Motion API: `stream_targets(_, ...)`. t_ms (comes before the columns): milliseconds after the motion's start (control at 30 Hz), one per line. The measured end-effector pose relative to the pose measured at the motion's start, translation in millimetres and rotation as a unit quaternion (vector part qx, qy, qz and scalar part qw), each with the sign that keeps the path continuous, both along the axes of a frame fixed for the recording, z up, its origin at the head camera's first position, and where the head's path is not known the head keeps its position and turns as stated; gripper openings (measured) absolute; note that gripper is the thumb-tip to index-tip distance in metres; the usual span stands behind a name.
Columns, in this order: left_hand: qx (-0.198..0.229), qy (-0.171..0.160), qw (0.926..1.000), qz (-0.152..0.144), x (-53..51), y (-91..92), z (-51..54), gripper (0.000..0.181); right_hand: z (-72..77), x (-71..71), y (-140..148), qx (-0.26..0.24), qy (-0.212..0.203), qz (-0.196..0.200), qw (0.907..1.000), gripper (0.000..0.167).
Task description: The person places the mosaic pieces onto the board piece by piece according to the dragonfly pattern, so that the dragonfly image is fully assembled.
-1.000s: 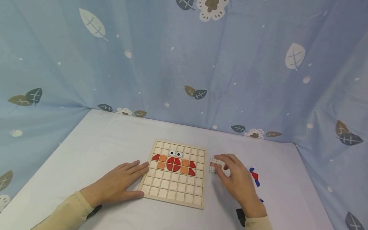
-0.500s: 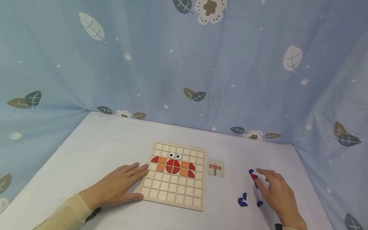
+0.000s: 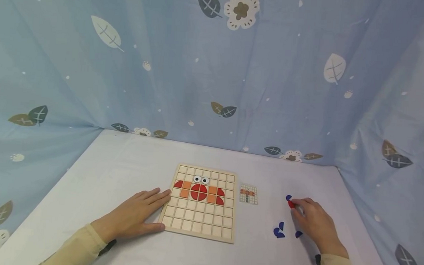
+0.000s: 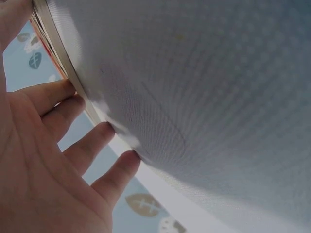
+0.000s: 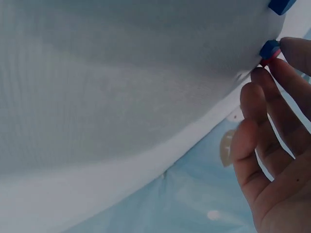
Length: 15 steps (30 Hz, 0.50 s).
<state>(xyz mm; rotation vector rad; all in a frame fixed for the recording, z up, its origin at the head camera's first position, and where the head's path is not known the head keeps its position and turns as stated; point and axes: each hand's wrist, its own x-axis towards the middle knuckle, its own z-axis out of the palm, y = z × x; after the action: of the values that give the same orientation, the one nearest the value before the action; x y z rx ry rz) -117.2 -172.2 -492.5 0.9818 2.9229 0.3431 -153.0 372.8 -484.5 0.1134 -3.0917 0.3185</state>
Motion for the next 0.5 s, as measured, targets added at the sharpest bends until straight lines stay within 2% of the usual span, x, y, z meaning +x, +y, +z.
stream_targets(200, -0.001, -0.007, 1.0, 0.002, -0.1, 0.0, 0.9, 0.085, 3.9, -6.1, -4.7, -0.001, -0.013, 0.005, 0.9999, 0.03)
stream_targets(500, 0.005, -0.009, 0.9999, 0.0, -0.7, 1.6, 2.2, 0.083, 5.3, -12.2, -2.9, -0.012, -0.022, 0.015, 0.9996, 0.033)
